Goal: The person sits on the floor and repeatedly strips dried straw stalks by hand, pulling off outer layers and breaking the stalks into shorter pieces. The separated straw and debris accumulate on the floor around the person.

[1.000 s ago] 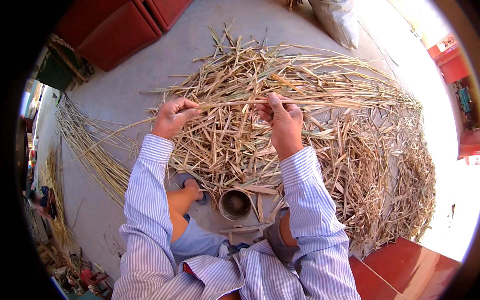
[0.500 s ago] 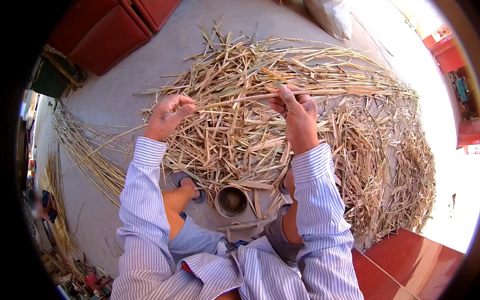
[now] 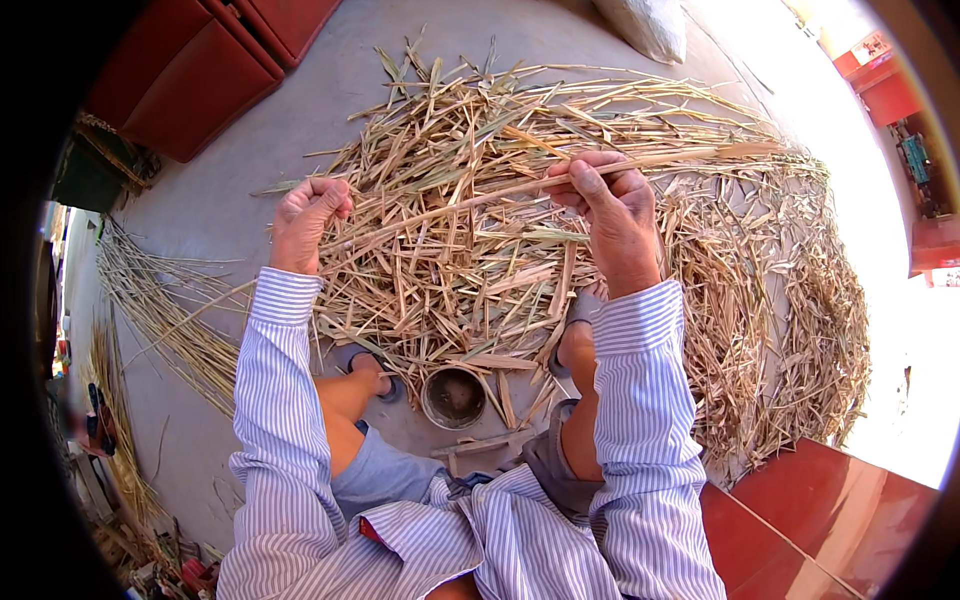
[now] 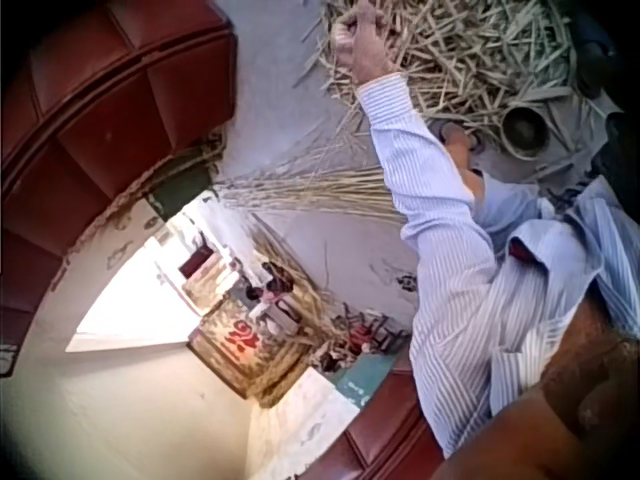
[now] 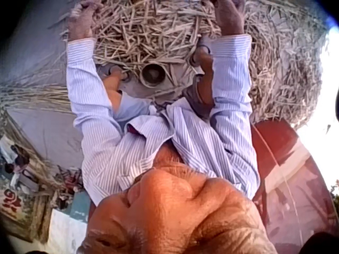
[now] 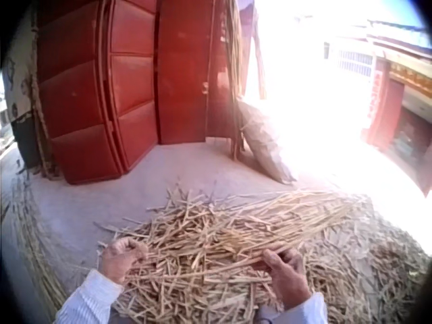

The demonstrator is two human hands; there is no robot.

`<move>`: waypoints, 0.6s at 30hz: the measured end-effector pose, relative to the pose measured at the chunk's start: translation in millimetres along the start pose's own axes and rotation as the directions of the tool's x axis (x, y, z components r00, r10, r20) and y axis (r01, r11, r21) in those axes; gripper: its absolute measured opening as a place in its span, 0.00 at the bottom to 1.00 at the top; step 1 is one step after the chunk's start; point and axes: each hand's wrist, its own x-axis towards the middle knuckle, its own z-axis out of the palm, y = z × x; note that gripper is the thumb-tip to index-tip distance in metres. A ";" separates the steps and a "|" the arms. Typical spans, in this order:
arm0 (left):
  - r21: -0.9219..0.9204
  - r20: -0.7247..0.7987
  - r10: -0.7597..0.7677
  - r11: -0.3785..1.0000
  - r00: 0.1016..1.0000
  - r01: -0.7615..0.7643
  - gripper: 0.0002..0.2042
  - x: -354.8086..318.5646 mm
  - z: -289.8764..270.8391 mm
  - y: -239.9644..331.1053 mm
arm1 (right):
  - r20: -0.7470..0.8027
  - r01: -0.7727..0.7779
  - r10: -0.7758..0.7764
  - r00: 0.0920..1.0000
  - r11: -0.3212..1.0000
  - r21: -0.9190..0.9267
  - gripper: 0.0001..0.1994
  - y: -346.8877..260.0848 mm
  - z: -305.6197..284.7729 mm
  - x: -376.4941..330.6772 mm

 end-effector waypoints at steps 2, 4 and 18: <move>0.228 0.002 0.166 0.960 0.986 -0.163 0.13 2.6 -1.5 -3.7 | -0.039 0.003 -0.003 0.999 1.000 -0.007 0.09 -1.8 -8.8 1.0; 0.823 0.133 0.481 0.433 0.867 -0.367 0.15 -7.9 8.0 5.2 | -0.082 0.001 -0.002 0.997 1.000 -0.010 0.09 -1.5 -17.5 2.3; 0.769 0.455 0.651 0.056 0.607 -0.637 0.11 -27.1 56.0 68.3 | -0.299 -0.172 0.251 0.921 0.948 0.267 0.09 1.7 -41.6 4.6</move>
